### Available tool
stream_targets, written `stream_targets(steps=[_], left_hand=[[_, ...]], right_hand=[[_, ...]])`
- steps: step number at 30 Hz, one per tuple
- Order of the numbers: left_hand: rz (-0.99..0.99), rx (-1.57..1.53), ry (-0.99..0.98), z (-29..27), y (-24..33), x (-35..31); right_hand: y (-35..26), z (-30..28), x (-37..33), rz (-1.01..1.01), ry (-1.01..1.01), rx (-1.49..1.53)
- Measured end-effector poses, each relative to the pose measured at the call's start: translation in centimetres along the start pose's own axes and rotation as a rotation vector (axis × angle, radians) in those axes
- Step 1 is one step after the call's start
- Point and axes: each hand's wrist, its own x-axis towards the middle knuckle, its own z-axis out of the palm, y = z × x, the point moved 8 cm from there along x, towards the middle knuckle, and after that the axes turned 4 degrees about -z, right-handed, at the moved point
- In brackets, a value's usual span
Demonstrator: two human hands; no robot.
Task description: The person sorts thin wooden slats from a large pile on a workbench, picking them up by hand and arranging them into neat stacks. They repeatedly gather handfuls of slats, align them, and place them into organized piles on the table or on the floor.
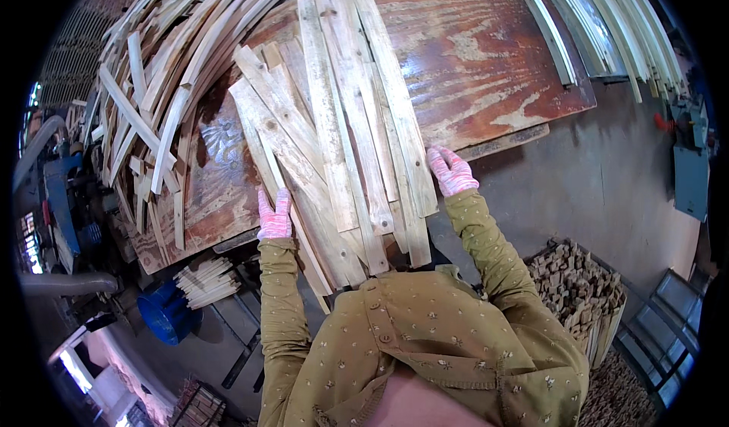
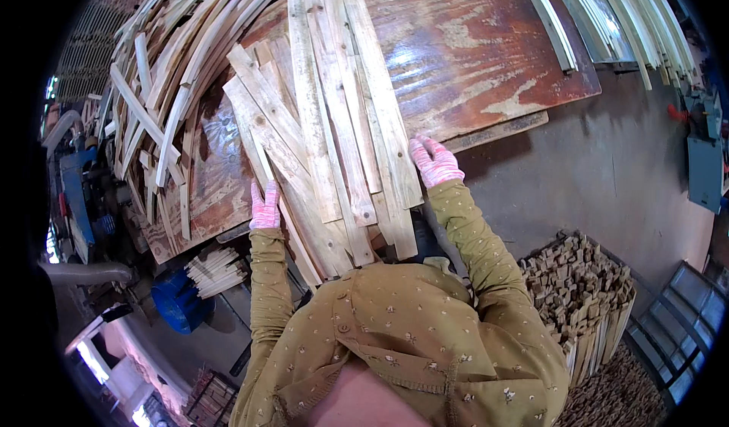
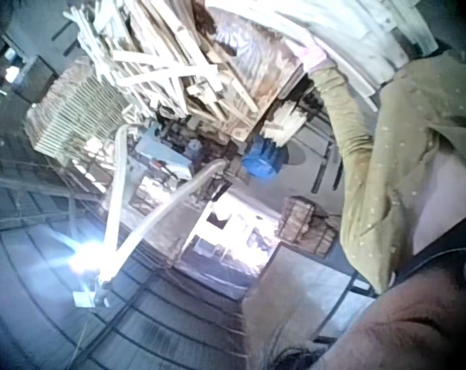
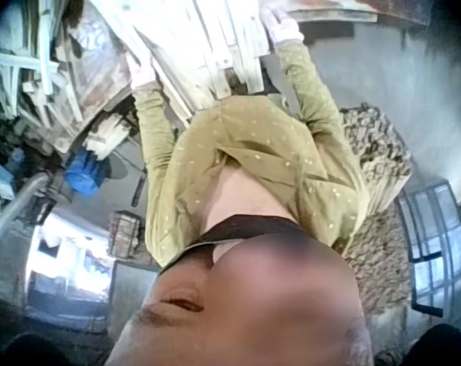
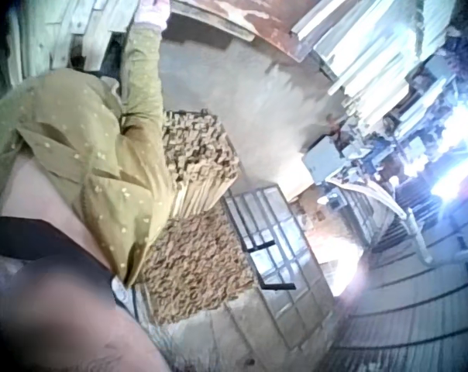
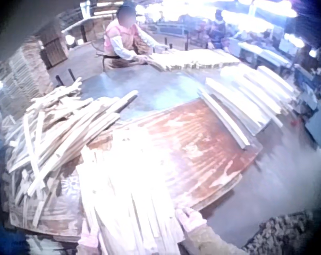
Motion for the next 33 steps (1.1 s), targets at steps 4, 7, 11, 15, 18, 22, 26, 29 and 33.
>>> stream_targets(steps=[4,7,11,15,18,22,26,29,33], left_hand=[[0.045,-0.011,0.007,0.5,-0.9,0.3],[0.1,0.024,0.059,0.3,-2.1,1.1],[0.154,0.057,0.098,0.2,-1.8,1.2],[0.131,0.101,0.111,-0.1,-0.8,0.5],[0.063,0.02,0.063,0.3,0.7,-0.5],[0.046,-0.106,0.06,0.4,-0.4,-0.4],[0.042,-0.04,0.06,0.9,-0.2,-0.1],[0.029,-0.024,0.066,0.8,-0.2,0.1],[0.036,0.019,0.086,0.5,-1.1,0.4]], right_hand=[[0.8,-0.6,-2.2,-0.098,0.088,0.267],[0.0,0.9,-4.1,-0.083,-0.149,-0.092],[-1.7,1.0,-4.3,0.067,-0.232,-0.033],[-3.1,-3.0,-3.6,-0.171,0.12,-0.379],[-3.0,-7.5,-1.4,-0.153,0.277,-0.476],[-5.8,-11.5,1.5,-0.322,0.209,0.192],[-6.4,-11.7,2.7,-0.081,-0.352,1.069],[-8.7,-12.3,2.3,-0.145,-0.385,1.375],[-9.9,-13.9,1.2,-0.29,-0.506,1.422]])
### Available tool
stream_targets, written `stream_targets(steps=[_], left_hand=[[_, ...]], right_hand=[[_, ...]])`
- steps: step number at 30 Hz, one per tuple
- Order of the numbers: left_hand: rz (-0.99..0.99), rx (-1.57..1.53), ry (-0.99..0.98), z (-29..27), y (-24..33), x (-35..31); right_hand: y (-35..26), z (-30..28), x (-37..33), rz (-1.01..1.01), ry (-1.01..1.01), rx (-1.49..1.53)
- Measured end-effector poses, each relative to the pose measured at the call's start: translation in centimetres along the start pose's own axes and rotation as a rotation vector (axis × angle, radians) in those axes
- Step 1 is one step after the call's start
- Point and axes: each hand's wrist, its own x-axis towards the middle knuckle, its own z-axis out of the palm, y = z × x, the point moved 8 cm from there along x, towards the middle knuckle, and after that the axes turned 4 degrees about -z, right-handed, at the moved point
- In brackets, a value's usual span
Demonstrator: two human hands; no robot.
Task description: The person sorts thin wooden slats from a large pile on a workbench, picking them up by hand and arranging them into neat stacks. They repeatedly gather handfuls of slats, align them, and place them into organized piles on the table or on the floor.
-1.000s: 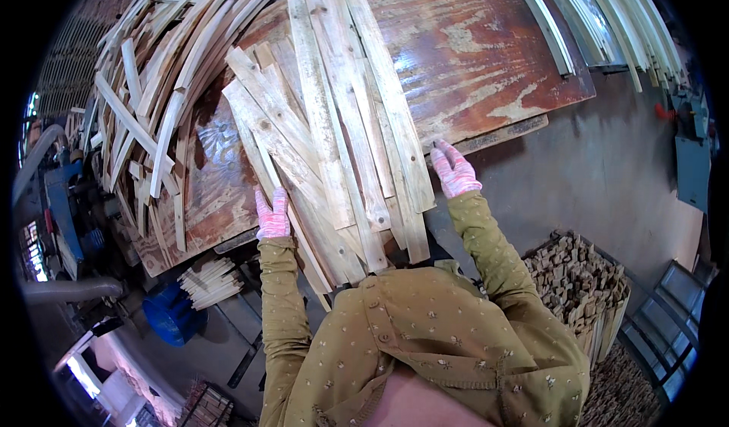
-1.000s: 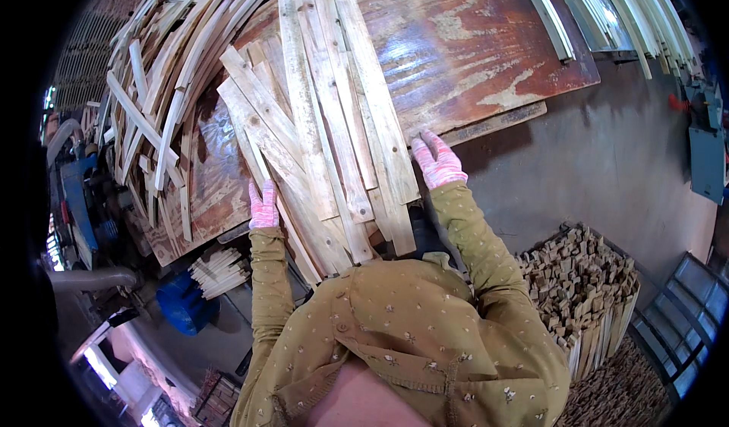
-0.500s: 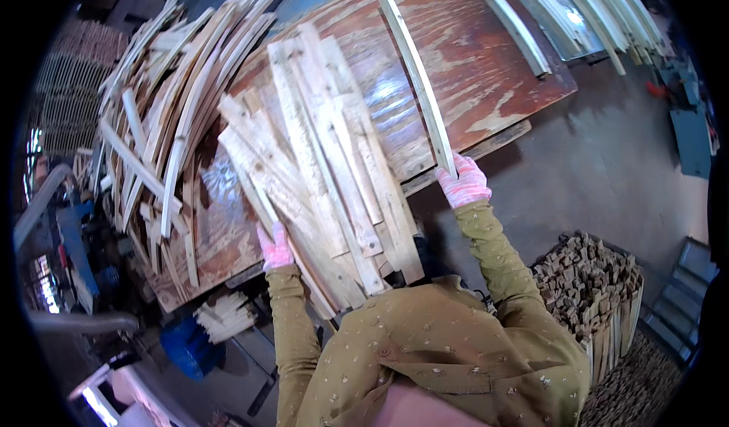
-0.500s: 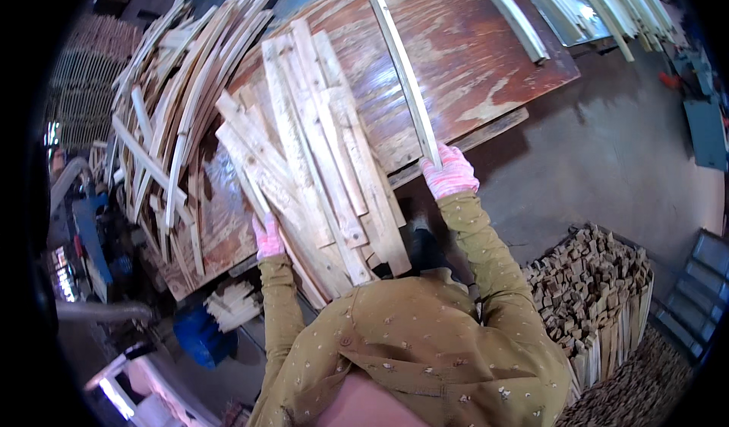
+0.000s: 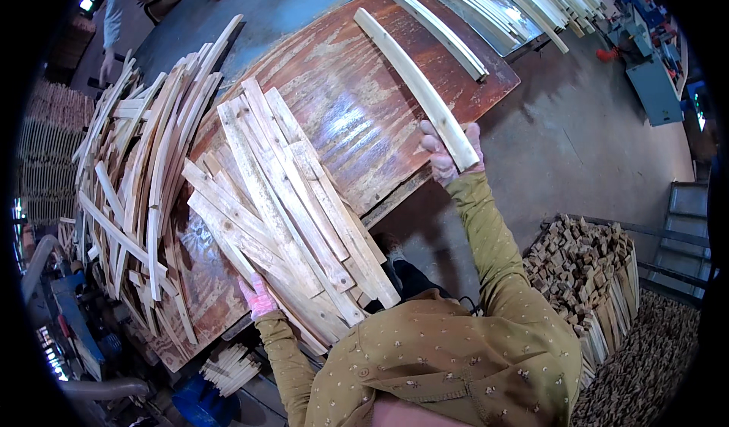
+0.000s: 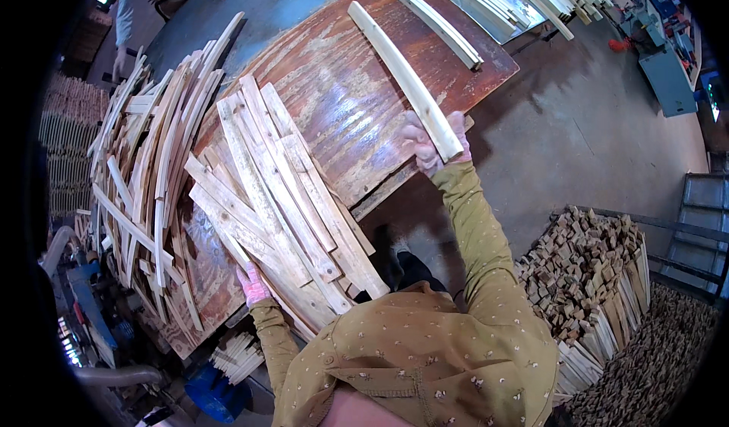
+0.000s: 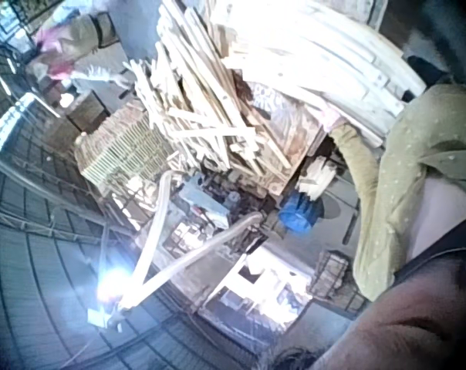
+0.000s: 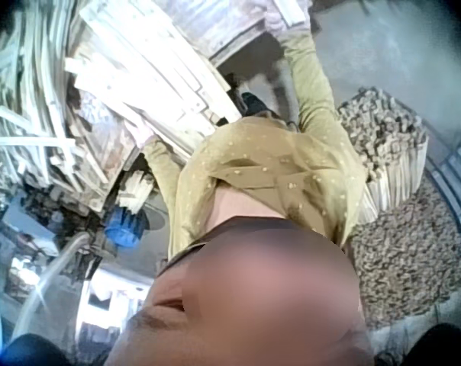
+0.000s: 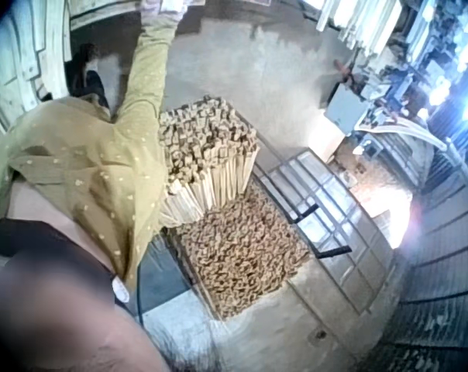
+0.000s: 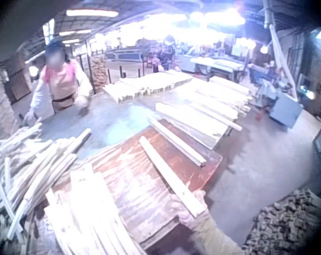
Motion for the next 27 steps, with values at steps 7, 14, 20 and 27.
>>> stream_targets(steps=[7,14,20,27], left_hand=[[0.016,-0.045,-0.047,0.2,2.1,-0.9],[0.0,-0.12,-0.054,0.3,0.9,-0.5],[-0.024,-0.267,-0.057,0.5,-0.1,-0.3],[0.073,-0.401,-0.078,1.3,3.1,-2.0]], right_hand=[[-6.0,-0.4,2.1,-0.314,0.198,-1.362],[-23.1,4.6,4.8,-0.418,0.944,-2.454],[-29.6,2.6,6.6,-0.097,0.962,-2.753],[-28.2,7.9,13.9,-0.639,1.211,-2.642]])
